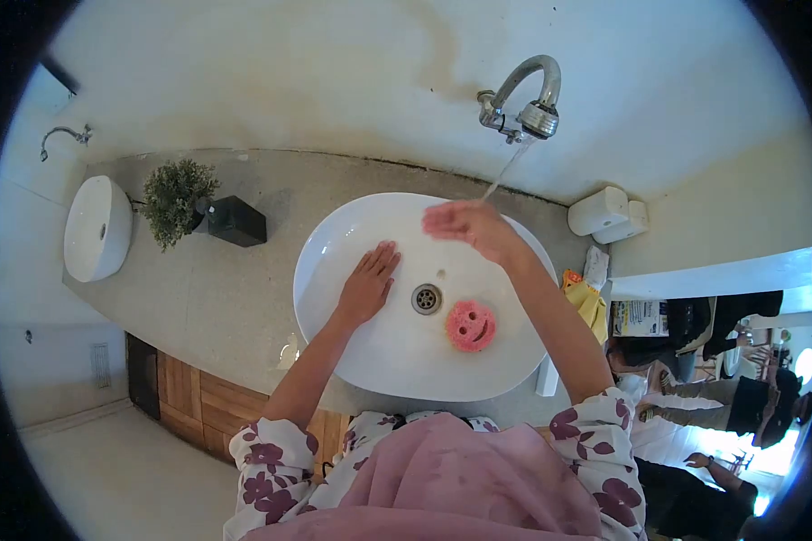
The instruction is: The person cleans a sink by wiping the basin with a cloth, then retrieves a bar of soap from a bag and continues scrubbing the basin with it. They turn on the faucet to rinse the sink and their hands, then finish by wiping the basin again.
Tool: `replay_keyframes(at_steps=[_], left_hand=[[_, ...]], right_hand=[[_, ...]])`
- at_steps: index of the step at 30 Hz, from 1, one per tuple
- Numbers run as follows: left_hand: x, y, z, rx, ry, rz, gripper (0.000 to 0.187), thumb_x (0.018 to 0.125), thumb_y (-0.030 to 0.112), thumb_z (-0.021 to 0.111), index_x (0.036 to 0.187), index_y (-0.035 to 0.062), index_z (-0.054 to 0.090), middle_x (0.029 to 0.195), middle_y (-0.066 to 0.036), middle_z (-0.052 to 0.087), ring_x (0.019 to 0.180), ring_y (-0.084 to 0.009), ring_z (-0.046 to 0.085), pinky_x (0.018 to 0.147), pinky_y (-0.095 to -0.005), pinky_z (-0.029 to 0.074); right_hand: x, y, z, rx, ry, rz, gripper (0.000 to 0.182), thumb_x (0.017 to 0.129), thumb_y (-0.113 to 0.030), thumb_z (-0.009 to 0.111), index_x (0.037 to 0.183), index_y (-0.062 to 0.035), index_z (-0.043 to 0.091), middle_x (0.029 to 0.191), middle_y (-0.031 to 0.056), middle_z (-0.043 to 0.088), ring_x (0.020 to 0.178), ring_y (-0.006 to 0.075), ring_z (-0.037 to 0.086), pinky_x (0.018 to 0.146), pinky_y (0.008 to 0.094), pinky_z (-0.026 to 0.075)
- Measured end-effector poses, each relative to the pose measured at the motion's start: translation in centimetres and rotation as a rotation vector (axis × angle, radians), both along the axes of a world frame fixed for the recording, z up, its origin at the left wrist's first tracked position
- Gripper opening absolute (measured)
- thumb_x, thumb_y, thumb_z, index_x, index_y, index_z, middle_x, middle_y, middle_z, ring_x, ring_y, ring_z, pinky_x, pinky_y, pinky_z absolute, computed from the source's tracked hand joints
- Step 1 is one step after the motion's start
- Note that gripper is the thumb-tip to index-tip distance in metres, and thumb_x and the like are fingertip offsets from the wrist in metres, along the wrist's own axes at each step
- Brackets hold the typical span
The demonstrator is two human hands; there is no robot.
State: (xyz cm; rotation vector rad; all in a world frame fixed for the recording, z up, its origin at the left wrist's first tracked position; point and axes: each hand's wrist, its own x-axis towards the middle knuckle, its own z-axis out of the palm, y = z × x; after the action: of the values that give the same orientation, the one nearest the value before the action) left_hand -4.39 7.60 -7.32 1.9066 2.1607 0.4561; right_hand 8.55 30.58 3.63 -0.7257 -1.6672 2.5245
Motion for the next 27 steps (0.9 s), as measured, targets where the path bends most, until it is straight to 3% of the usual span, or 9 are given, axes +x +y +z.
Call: replay_keyframes(at_steps=[1, 3, 7, 9, 12, 16, 20, 23, 27], left_hand=[[-0.2, 0.0, 0.2, 0.033, 0.023, 0.008, 0.060, 0.087, 0.010, 0.056, 0.142, 0.0051, 0.034, 0.154, -0.013, 0.023, 0.142, -0.0266, 0.021, 0.115, -0.0412, 0.022], [-0.7, -0.1, 0.4, 0.038, 0.049, 0.035, 0.060, 0.086, 0.010, 0.056, 0.143, 0.0065, 0.035, 0.154, -0.012, 0.023, 0.143, -0.0266, 0.021, 0.115, -0.0417, 0.022], [-1.1, -0.1, 0.0, 0.040, 0.003, 0.101, 0.062, 0.086, 0.009, 0.058, 0.144, 0.0098, 0.035, 0.154, -0.011, 0.022, 0.143, -0.0264, 0.020, 0.115, -0.0427, 0.021], [-1.0, -0.1, 0.0, 0.039, 0.013, 0.095, 0.063, 0.085, 0.010, 0.058, 0.144, 0.0096, 0.035, 0.155, -0.011, 0.021, 0.143, -0.0265, 0.020, 0.115, -0.0426, 0.021], [-0.9, -0.2, 0.2, 0.026, 0.029, 0.083, 0.064, 0.085, 0.010, 0.059, 0.144, 0.0088, 0.034, 0.155, -0.012, 0.020, 0.143, -0.0268, 0.019, 0.115, -0.0425, 0.021], [-0.1, -0.2, 0.6, -0.101, 0.008, 0.039, 0.063, 0.087, 0.016, 0.059, 0.144, 0.0077, 0.033, 0.154, -0.015, 0.019, 0.142, -0.0282, 0.021, 0.114, -0.0427, 0.023], [3.2, -0.8, 1.3, -0.304, -0.111, -0.047, 0.062, 0.089, 0.022, 0.057, 0.144, 0.0074, 0.033, 0.154, -0.017, 0.021, 0.142, -0.0292, 0.023, 0.112, -0.0433, 0.026], [4.5, -2.1, 1.2, -0.278, -0.183, -0.082, 0.059, 0.091, 0.031, 0.054, 0.142, 0.0072, 0.035, 0.151, -0.017, 0.027, 0.138, -0.0305, 0.029, 0.111, -0.0445, 0.028], [4.4, -4.7, 1.7, -0.302, -0.141, -0.085, 0.057, 0.091, 0.030, 0.055, 0.140, 0.0066, 0.037, 0.151, -0.018, 0.027, 0.140, -0.0300, 0.027, 0.111, -0.0441, 0.028]], right_hand=[[-0.2, -0.7, 0.9, 0.001, 0.002, 0.000, 0.039, 0.085, -0.002, 0.051, 0.120, 0.0132, 0.052, 0.116, 0.0237, 0.060, 0.106, 0.0289, 0.062, 0.095, 0.0365, 0.051], [-0.4, -1.8, 2.1, -0.051, -0.126, 0.539, 0.035, 0.085, -0.003, 0.052, 0.117, 0.0118, 0.056, 0.113, 0.0212, 0.063, 0.102, 0.0261, 0.064, 0.092, 0.0352, 0.052], [0.3, -0.3, 1.0, 0.049, -0.163, 0.542, 0.035, 0.086, -0.004, 0.053, 0.117, 0.0117, 0.056, 0.112, 0.0204, 0.063, 0.100, 0.0266, 0.065, 0.091, 0.0344, 0.053], [0.5, 1.1, -0.2, -0.024, -0.129, 0.071, 0.033, 0.085, -0.004, 0.053, 0.114, 0.0123, 0.056, 0.110, 0.0198, 0.064, 0.098, 0.0269, 0.065, 0.091, 0.0348, 0.053], [0.6, 2.3, -0.7, -0.201, -0.095, -0.261, 0.031, 0.082, 0.002, 0.048, 0.108, 0.0153, 0.056, 0.105, 0.0238, 0.064, 0.096, 0.0297, 0.065, 0.091, 0.0363, 0.053], [0.1, 1.2, -2.3, -0.215, -0.032, -0.252, 0.033, 0.083, 0.002, 0.049, 0.111, 0.0180, 0.053, 0.109, 0.0268, 0.061, 0.099, 0.0316, 0.064, 0.093, 0.0364, 0.053], [-4.3, -3.8, -2.2, -0.096, 0.099, 0.127, 0.048, 0.087, -0.008, 0.058, 0.128, 0.0124, 0.045, 0.131, 0.0221, 0.051, 0.115, 0.0255, 0.056, 0.099, 0.0350, 0.048], [-7.6, -9.3, -1.0, -0.300, 0.054, 0.137, 0.046, 0.089, -0.011, 0.058, 0.129, 0.0084, 0.047, 0.137, 0.0189, 0.046, 0.118, 0.0231, 0.053, 0.098, 0.0332, 0.047], [-6.7, -7.9, -6.7, -0.076, 0.180, -0.114, 0.045, 0.093, -0.019, 0.056, 0.130, 0.0048, 0.048, 0.137, 0.0179, 0.046, 0.119, 0.0228, 0.052, 0.097, 0.0333, 0.047]])
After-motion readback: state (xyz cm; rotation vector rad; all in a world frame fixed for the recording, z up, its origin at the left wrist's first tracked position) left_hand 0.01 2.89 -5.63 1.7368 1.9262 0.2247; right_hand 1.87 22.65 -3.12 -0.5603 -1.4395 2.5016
